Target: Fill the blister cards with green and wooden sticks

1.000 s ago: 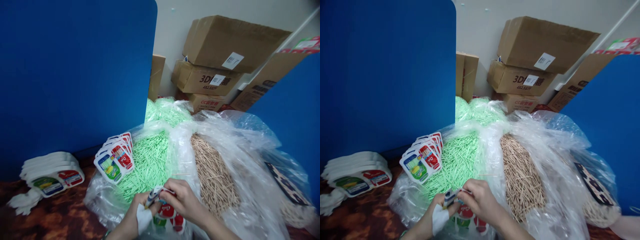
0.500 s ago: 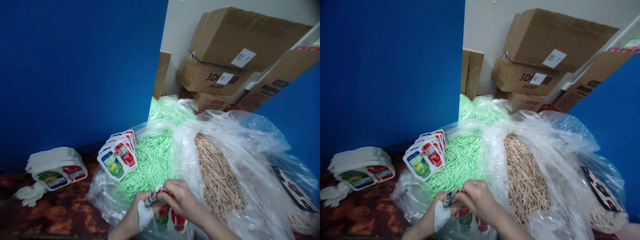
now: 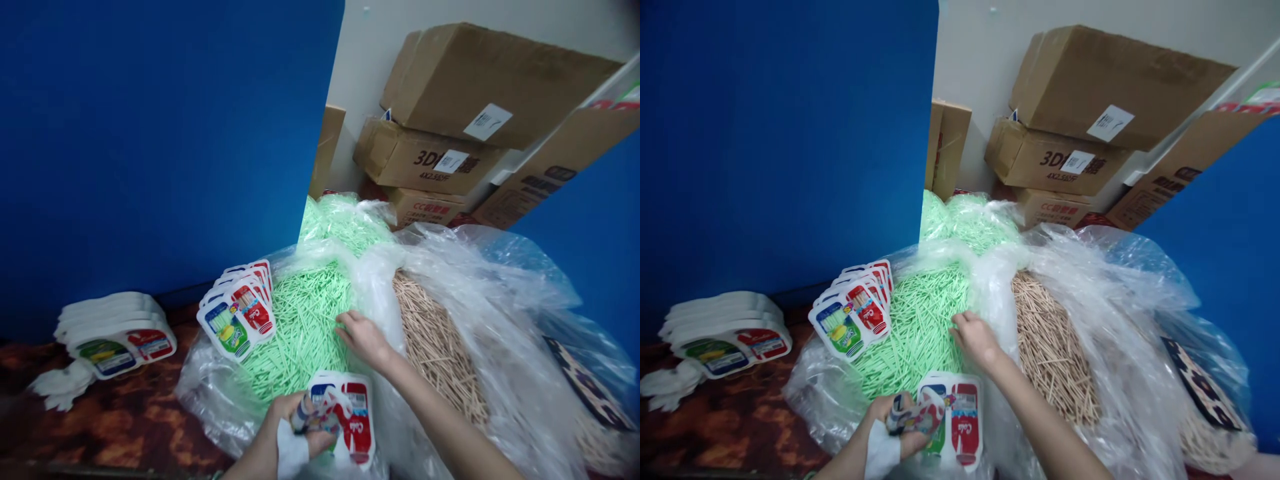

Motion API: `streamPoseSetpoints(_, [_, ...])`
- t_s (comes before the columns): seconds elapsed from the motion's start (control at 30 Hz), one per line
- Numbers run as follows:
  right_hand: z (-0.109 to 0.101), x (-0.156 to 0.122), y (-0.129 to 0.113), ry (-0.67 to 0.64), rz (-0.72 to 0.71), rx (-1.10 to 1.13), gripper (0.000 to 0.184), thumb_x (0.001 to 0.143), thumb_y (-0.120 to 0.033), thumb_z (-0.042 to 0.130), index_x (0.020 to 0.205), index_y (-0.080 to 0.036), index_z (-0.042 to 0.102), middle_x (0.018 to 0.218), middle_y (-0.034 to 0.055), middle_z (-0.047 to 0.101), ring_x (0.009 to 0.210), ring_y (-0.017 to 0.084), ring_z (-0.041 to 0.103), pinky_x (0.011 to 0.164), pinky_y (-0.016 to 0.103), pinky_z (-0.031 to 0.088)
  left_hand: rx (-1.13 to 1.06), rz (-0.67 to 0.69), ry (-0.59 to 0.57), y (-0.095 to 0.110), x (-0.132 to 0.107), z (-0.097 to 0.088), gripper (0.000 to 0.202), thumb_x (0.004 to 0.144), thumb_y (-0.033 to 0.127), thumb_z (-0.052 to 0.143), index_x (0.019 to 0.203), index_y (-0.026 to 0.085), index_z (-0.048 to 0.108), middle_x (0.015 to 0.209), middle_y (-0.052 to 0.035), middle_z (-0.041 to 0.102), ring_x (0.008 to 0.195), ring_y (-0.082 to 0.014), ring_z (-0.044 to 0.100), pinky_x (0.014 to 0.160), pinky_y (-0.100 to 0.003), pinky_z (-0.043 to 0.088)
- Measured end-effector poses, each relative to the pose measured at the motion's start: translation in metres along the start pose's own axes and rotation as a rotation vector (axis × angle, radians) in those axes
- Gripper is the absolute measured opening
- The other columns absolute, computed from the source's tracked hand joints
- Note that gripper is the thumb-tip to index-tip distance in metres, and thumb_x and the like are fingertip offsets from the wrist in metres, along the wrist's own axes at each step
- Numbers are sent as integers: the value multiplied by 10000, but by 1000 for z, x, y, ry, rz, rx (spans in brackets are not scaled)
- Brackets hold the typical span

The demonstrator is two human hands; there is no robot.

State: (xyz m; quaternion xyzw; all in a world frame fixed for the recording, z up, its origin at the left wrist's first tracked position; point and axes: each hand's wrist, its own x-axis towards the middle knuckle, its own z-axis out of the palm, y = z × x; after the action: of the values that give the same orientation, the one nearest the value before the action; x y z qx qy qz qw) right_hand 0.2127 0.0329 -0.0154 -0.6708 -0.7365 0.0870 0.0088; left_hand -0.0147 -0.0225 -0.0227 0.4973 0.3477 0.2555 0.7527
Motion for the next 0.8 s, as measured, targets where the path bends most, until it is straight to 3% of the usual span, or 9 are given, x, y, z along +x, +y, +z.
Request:
streamPoseSetpoints(0.13, [-3, 18, 0, -35, -75, -134, 250, 900, -145, 441, 1108, -181, 575, 980, 122, 605, 915, 248, 587, 702, 315, 456, 54, 5, 43, -7, 3, 3, 151, 606, 147, 747, 752, 112, 743, 581, -6, 683, 492, -124, 536, 512, -236, 425])
streamPoseSetpoints(0.27, [-7, 45, -23, -86, -394, -248, 395, 890, -113, 481, 1218, -331, 511, 1191, 65, 543, 1104, 221, 477, 879, 361, 408, 50, 19, -12, -2, 4, 11, 169, 612, 176, 752, 771, 119, 747, 677, -36, 736, 568, -162, 627, 590, -256, 486])
streamPoseSetpoints(0.37, [-7, 62, -34, -90, -576, -373, 304, 909, -163, 482, 1167, -308, 548, 1221, 77, 519, 1119, 235, 453, 955, 468, 348, 29, 30, -77, 3, 1, 11, 150, 639, 190, 727, 765, 111, 740, 674, -27, 731, 567, -150, 627, 581, -235, 481])
streamPoseSetpoints(0.53, [-5, 70, -24, -82, -575, -437, 161, 870, -136, 522, 968, -197, 634, 1177, 126, 547, 1092, 264, 477, 974, 536, 314, 66, 21, -53, 0, -1, 3, 216, 665, 243, 720, 830, 109, 754, 678, -35, 712, 569, -150, 600, 561, -231, 454])
streamPoseSetpoints(0.7, [-6, 69, -9, -104, -600, -457, 209, 807, -124, 607, 999, -198, 645, 1440, 137, 370, 1250, 314, 382, 993, 553, 299, 26, 8, -85, -8, 3, 0, 231, 657, 265, 728, 828, 110, 744, 616, -3, 638, 517, -114, 510, 533, -216, 406])
streamPoseSetpoints(0.8, [-4, 72, -6, -80, -620, -468, 206, 837, -132, 589, 1018, -210, 651, 1478, 118, 341, 1309, 328, 335, 1008, 567, 285, 28, 14, -99, -10, 6, 2, 215, 644, 242, 732, 809, 104, 741, 596, 14, 567, 493, -87, 411, 491, -205, 343])
